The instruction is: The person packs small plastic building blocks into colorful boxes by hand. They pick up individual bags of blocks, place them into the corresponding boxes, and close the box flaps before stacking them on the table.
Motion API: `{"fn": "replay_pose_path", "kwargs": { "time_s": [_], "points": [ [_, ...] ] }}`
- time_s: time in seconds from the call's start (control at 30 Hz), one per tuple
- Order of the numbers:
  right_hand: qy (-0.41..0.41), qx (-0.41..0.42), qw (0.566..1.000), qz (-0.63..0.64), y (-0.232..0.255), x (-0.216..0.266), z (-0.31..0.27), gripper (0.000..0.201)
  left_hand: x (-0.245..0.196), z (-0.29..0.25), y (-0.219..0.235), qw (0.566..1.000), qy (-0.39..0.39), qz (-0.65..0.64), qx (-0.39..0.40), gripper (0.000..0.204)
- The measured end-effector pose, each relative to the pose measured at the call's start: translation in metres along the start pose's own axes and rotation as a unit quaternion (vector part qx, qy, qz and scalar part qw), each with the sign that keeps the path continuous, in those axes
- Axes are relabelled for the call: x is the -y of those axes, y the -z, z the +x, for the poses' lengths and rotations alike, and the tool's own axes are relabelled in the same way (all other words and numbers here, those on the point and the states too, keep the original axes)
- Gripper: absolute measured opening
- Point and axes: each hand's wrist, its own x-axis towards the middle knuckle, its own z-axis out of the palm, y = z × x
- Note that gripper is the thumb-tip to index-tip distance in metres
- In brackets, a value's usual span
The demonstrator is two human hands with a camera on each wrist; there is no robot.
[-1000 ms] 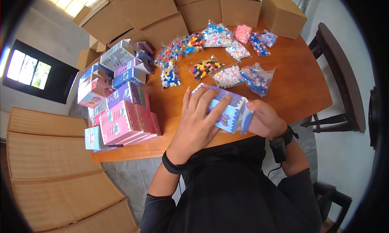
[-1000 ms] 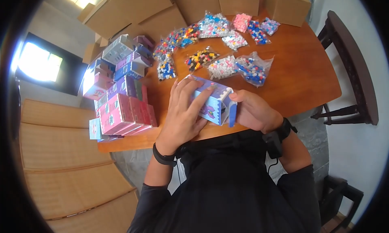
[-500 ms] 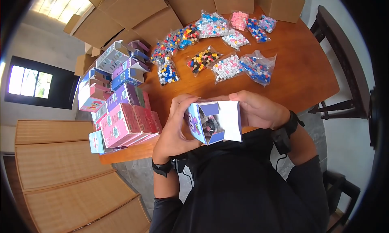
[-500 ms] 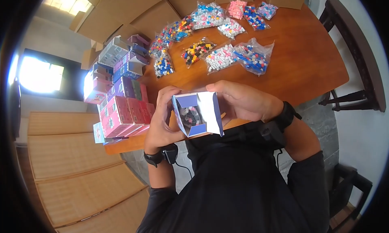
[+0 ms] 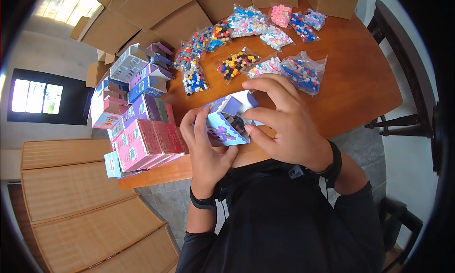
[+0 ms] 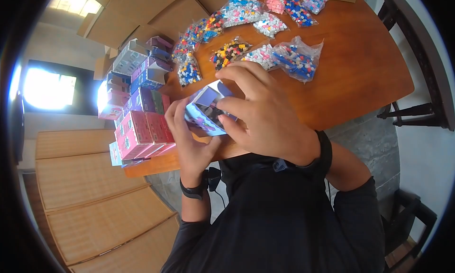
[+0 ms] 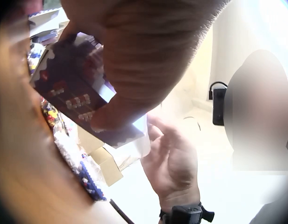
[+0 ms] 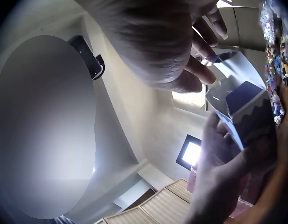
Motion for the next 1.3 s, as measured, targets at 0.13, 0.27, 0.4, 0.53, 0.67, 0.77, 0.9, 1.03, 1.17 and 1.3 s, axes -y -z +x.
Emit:
{"fn": "replay_pose_path", "kwargs": {
  "time_s": [0.13, 0.27, 0.4, 0.53, 0.67, 0.77, 0.9, 1.03, 1.17, 1.3],
  "points": [
    [-0.046, -0.017, 0.999, 0.009, -0.007, 0.002, 0.0, 0.018, -0.011, -0.001, 0.006, 0.997, -0.051, 0.048, -0.025, 0.083],
    [-0.107, 0.0, 0.991, 0.086, -0.02, -0.013, -0.008, 0.015, -0.009, 0.002, 0.001, 0.999, -0.027, 0.038, -0.009, 0.082],
    [-0.124, -0.052, 0.96, 0.245, -0.015, -0.036, -0.011, 0.011, 0.001, 0.006, 0.001, 0.999, 0.032, 0.034, -0.028, 0.082],
    [-0.276, -0.05, 0.836, 0.472, -0.007, -0.045, -0.016, 0.008, 0.009, 0.009, 0.004, 0.998, 0.054, 0.041, -0.011, 0.08],
    [-0.325, -0.08, 0.775, 0.536, -0.008, -0.046, -0.015, 0.009, 0.015, 0.007, 0.001, 0.997, 0.08, -0.001, -0.003, 0.081],
    [-0.298, -0.096, 0.792, 0.524, -0.012, -0.05, -0.018, 0.011, 0.014, 0.004, 0.002, 0.996, 0.09, -0.013, -0.002, 0.081],
    [-0.247, -0.106, 0.88, 0.391, -0.014, -0.046, -0.018, 0.012, 0.017, 0.002, 0.002, 0.996, 0.087, -0.021, -0.004, 0.082],
    [-0.117, -0.081, 0.971, 0.191, -0.006, -0.029, -0.011, 0.013, 0.011, 0.001, 0.004, 0.997, 0.057, 0.05, -0.005, 0.083],
    [-0.131, 0.019, 0.986, 0.104, 0.007, -0.021, -0.004, 0.006, 0.004, -0.003, 0.002, 0.994, 0.04, 0.096, 0.017, 0.082],
    [-0.146, 0.033, 0.981, 0.122, 0.014, -0.028, -0.003, 0.007, 0.005, -0.005, 0.001, 0.996, 0.063, 0.067, 0.011, 0.083]
  ]
}}
